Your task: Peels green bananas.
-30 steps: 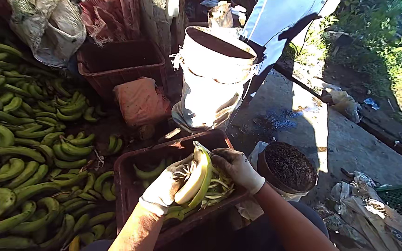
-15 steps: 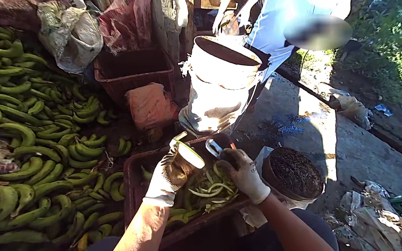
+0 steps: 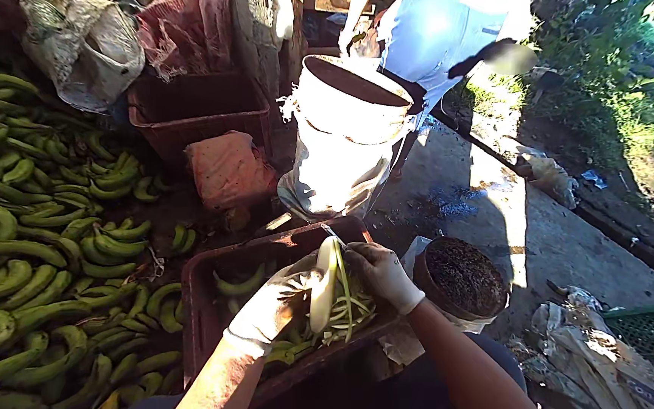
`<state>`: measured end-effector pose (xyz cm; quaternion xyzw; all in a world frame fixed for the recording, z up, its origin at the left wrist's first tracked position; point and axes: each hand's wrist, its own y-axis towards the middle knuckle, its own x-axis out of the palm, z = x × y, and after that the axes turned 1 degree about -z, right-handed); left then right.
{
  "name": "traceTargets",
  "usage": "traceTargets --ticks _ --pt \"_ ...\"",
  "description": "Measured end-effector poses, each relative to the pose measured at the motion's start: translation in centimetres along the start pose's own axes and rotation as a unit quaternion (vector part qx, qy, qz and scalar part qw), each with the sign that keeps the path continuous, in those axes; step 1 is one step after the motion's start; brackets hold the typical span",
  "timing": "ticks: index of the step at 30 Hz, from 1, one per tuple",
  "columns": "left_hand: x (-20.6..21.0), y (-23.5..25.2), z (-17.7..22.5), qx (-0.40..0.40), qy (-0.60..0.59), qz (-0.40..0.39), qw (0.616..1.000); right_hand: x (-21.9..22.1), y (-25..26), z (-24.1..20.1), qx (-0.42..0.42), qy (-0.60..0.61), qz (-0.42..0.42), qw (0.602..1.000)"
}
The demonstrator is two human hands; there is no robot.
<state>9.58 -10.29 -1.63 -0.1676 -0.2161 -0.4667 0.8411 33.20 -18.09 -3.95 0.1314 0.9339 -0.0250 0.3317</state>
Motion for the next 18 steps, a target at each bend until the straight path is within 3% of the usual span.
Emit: traceTargets --ticks 2,4,9,11,15,18 --pt "0.4 -0.2 0.6 0.010 0.011 -0.015 1.000 -0.7 1.1 1.8 0.105 -0.018 -0.015 0.994" --pt "0.4 -0.4 1.1 0.049 0.027 0.044 0.997 -1.2 0.8 2.0 0.116 -0.015 0.014 0.993" --pt "-2.1 0.3 1.0 0.106 -0.137 0.116 0.978 -1.7 -2.3 -0.9 -0.140 -0.013 0.043 0.989" --pt "-2.5 0.4 1.1 0.104 -0.170 0.110 0.974 -1.3 -3.2 -1.5 -0.203 -0.032 0.026 0.978" --pt "-2.1 0.0 0.9 0.081 -0.104 0.034 0.991 -0.6 -3.5 -1.9 -0.237 -0.053 0.005 0.970" --pt "-0.5 -0.1 0.9 0.052 -0.018 0.027 0.998 -0.3 -2.8 -2.1 -0.212 -0.029 0.035 0.976"
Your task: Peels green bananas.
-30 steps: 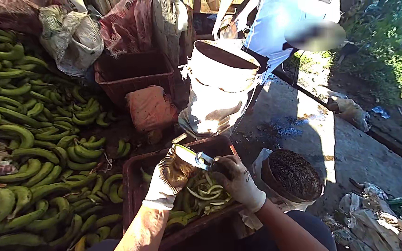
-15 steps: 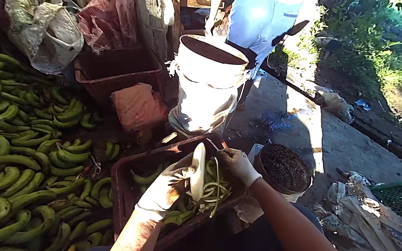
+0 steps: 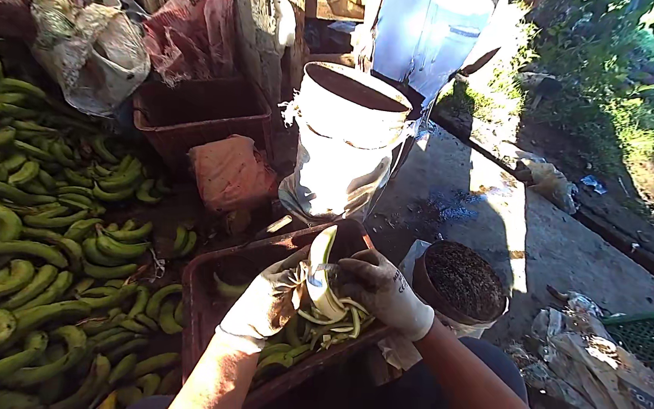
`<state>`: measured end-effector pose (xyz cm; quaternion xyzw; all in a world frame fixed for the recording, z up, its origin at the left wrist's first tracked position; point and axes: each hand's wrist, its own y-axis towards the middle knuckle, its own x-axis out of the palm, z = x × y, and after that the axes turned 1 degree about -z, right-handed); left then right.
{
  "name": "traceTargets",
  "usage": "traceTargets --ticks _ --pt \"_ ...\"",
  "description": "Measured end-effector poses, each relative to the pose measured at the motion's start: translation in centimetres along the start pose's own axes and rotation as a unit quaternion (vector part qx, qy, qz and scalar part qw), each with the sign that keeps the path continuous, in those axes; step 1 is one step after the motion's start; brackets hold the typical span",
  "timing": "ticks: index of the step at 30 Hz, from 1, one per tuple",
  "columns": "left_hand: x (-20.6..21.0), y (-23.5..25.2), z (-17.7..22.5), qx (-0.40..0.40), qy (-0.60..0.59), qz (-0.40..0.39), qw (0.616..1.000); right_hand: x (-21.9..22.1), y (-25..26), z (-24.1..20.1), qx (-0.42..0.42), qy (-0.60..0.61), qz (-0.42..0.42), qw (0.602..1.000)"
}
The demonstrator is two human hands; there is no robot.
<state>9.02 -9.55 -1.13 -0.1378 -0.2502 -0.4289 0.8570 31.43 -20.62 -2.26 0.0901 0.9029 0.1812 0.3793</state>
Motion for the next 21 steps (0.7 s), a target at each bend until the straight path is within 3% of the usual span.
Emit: traceTargets --ticks 2,5,7,10,12,16,18,21 --pt "0.4 0.0 -0.1 -0.027 0.035 0.003 0.999 0.3 0.7 0.9 0.085 0.003 0.040 0.996" --pt "0.6 -0.2 0.0 -0.038 0.034 -0.001 0.999 -0.6 1.8 3.9 0.269 0.016 0.035 0.962" --pt "0.5 -0.1 0.2 -0.010 0.005 -0.010 1.000 -1.5 1.8 5.1 0.308 0.048 0.058 0.948" --pt "0.3 0.4 -0.1 0.026 -0.005 0.039 0.999 -2.2 1.9 3.1 0.272 0.131 0.100 0.948" --pt "1.4 0.9 -0.8 0.031 0.021 0.097 0.995 -1.5 1.6 0.4 0.240 0.160 0.070 0.955" --pt "2.6 1.1 -2.5 0.032 0.111 0.105 0.988 1.2 0.7 -3.5 0.187 0.062 0.005 0.980" --pt "1.9 0.9 -1.4 0.036 0.058 0.072 0.995 0.6 0.9 -4.3 0.139 0.036 0.071 0.987" --pt "-0.2 0.3 2.5 0.081 0.001 0.053 0.995 -4.4 5.3 -6.0 0.019 0.000 0.272 0.962"
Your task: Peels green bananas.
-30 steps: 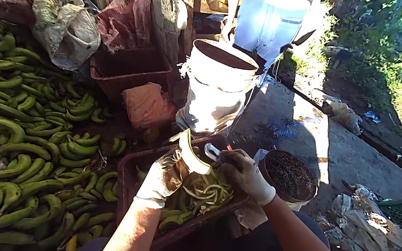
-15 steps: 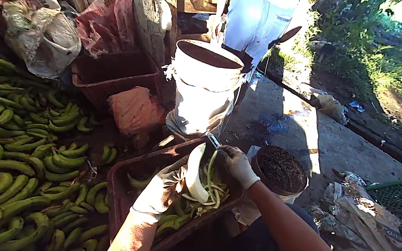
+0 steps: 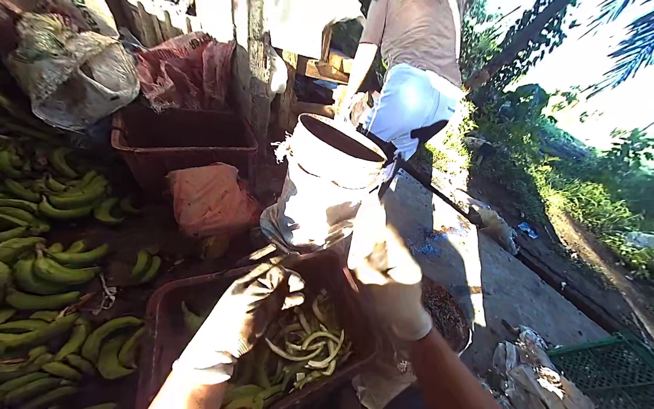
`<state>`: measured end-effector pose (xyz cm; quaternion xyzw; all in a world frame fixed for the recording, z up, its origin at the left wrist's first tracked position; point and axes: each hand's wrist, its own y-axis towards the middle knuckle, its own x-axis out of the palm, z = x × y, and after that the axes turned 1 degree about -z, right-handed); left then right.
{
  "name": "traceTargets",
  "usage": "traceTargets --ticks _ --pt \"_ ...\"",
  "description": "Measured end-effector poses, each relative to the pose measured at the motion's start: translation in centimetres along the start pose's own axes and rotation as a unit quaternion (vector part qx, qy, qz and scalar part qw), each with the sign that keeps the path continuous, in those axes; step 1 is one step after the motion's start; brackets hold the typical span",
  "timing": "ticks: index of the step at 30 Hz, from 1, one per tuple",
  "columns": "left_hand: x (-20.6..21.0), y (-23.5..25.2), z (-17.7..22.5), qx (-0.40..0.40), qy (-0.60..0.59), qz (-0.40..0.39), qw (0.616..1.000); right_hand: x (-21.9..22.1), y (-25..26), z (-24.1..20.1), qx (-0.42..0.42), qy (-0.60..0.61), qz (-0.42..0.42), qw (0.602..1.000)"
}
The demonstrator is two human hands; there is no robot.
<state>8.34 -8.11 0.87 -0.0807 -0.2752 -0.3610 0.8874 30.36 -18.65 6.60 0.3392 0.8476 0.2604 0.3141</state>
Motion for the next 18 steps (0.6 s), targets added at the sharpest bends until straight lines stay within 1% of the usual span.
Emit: traceTargets --ticks 1,3,4,5,6,7,8,9,10,11,12,13,14,15,16,17,18 --pt "-0.7 -0.4 1.4 0.027 0.028 0.028 0.999 -1.1 3.2 -0.6 -0.023 -0.025 0.052 0.998" --pt "-2.0 -1.3 3.6 0.065 0.099 0.113 0.987 -2.9 10.7 -2.1 -0.062 -0.069 0.126 0.988" --pt "-2.7 -1.7 4.5 0.078 0.100 0.161 0.979 -3.5 14.4 -2.2 -0.076 -0.060 0.129 0.987" --pt "-3.6 -1.7 5.3 0.094 0.071 0.195 0.974 -3.7 17.4 -2.0 -0.064 -0.041 0.121 0.990" --pt "-4.6 -1.9 6.1 0.108 0.039 0.227 0.967 -3.4 19.1 -2.0 -0.046 -0.009 0.112 0.993" --pt "-5.6 -2.0 7.0 0.122 0.012 0.252 0.960 -2.8 19.2 -2.3 -0.040 0.034 0.103 0.993" --pt "-6.4 -2.2 7.9 0.137 -0.008 0.268 0.953 -1.8 18.1 -3.1 -0.053 0.055 0.088 0.993" --pt "-7.1 -2.5 8.7 0.154 -0.021 0.285 0.946 -0.4 15.8 -3.9 -0.057 0.062 0.061 0.995" --pt "-7.7 -2.8 9.4 0.165 -0.028 0.298 0.940 1.1 12.4 -4.4 -0.037 0.050 0.010 0.998" --pt "-8.4 -3.0 10.0 0.172 -0.036 0.314 0.933 3.1 8.5 -4.0 -0.001 0.046 -0.055 0.997" --pt "-9.0 -3.3 10.4 0.176 -0.047 0.330 0.926 5.8 4.5 -3.3 0.054 0.043 -0.131 0.989" --pt "-9.7 -3.4 10.7 0.176 -0.057 0.347 0.920 8.9 0.6 -2.0 0.123 0.029 -0.239 0.963" --pt "-10.2 -3.4 10.8 0.175 -0.065 0.356 0.916 12.0 -2.9 -0.2 0.177 -0.011 -0.380 0.908" --pt "-10.6 -3.3 10.9 0.174 -0.071 0.361 0.913 15.0 -6.4 1.7 0.215 -0.064 -0.524 0.822" --pt "-10.8 -3.0 10.8 0.170 -0.071 0.362 0.914 17.8 -9.8 3.5 0.237 -0.108 -0.632 0.730" --pt "-11.0 -2.8 10.6 0.170 -0.067 0.356 0.916 20.0 -13.0 5.0 0.243 -0.146 -0.706 0.649" --pt "-11.0 -2.6 10.5 0.168 -0.058 0.349 0.920 21.6 -15.8 6.1 0.237 -0.180 -0.749 0.592"
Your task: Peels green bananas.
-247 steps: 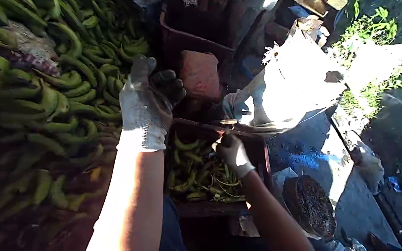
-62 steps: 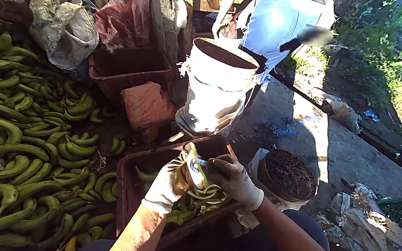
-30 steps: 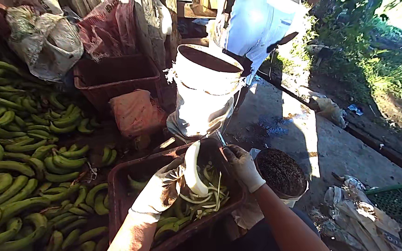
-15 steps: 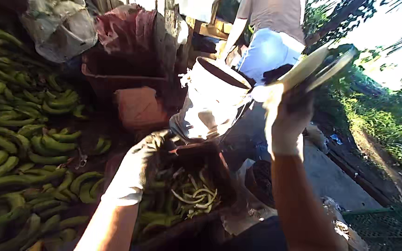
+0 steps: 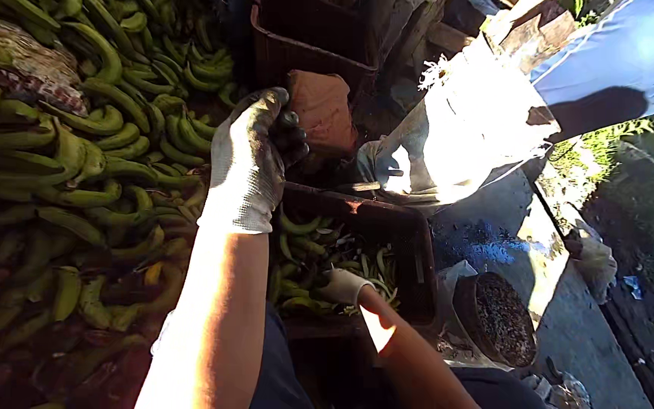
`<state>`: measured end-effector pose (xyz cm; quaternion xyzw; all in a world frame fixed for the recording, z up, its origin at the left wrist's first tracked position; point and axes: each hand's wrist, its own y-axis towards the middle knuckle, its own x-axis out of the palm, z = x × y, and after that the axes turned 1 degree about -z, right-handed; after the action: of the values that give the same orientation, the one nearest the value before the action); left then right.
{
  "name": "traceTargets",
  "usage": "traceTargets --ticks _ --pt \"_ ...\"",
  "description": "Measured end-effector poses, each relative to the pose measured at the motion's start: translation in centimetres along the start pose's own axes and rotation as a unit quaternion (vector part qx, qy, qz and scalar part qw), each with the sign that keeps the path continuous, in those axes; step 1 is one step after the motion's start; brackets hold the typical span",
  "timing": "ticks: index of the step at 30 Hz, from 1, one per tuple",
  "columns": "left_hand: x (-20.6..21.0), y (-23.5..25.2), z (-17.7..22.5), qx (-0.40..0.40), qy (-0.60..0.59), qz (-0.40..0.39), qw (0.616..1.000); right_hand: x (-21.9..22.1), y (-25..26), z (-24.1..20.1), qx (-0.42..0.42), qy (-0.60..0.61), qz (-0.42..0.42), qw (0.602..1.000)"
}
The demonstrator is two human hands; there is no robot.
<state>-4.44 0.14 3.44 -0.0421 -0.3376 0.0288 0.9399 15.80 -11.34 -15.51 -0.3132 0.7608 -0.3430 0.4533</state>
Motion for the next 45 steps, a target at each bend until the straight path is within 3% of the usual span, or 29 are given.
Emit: traceTargets --ticks 3,8,10,13,15,18,20,22,24,27,30,33,37,39,41,45 --pt "0.2 -0.2 -0.3 -0.007 0.049 -0.021 0.999 4.4 2.9 -0.1 0.046 -0.074 -0.048 0.995" --pt "1.0 -1.4 -0.6 -0.018 0.207 -0.073 0.975 1.2 -1.0 1.7 0.074 0.035 0.119 0.989" --pt "1.4 -2.1 -1.1 -0.012 0.335 -0.116 0.935 -1.8 -5.0 3.5 0.017 0.075 0.219 0.973" --pt "2.4 -3.3 -3.8 0.016 0.498 -0.258 0.828 -5.7 -13.4 5.5 -0.069 0.083 0.337 0.935" --pt "3.5 -4.9 -7.0 -0.006 0.515 -0.375 0.771 -7.2 -18.4 6.4 -0.116 0.087 0.390 0.909" --pt "6.0 -8.4 -11.0 -0.118 0.438 -0.518 0.725 -7.8 -22.0 8.1 -0.171 0.124 0.450 0.868" --pt "6.9 -9.4 -13.1 -0.145 0.403 -0.518 0.740 -7.5 -22.0 9.2 -0.173 0.167 0.504 0.830" --pt "7.2 -9.9 -14.1 -0.138 0.372 -0.460 0.795 -6.9 -21.1 10.0 -0.134 0.232 0.561 0.783" --pt "6.9 -9.6 -15.3 -0.109 0.332 -0.394 0.850 -6.5 -20.1 11.2 -0.088 0.294 0.569 0.763" --pt "6.8 -8.8 -16.5 -0.027 0.299 -0.340 0.891 -5.8 -19.3 12.0 -0.078 0.332 0.519 0.784" --pt "6.8 -9.1 -17.3 0.041 0.311 -0.319 0.894 -4.5 -18.8 11.2 -0.102 0.345 0.469 0.806" --pt "7.2 -10.1 -18.1 0.063 0.301 -0.309 0.900 -3.9 -18.5 10.0 -0.126 0.354 0.432 0.820" --pt "8.0 -11.9 -16.7 0.070 0.235 -0.266 0.932 -2.6 -14.6 10.4 -0.073 0.356 0.290 0.886" --pt "8.6 -10.9 -14.5 0.038 0.169 -0.291 0.941 -2.5 -13.7 10.7 -0.059 0.343 0.283 0.894" --pt "8.0 -9.8 -13.4 -0.038 0.095 -0.291 0.951 -3.1 -14.8 10.0 -0.083 0.306 0.337 0.887" --pt "6.2 -8.5 -14.7 -0.154 0.084 -0.194 0.965 -3.5 -16.5 7.9 -0.182 0.178 0.492 0.833"
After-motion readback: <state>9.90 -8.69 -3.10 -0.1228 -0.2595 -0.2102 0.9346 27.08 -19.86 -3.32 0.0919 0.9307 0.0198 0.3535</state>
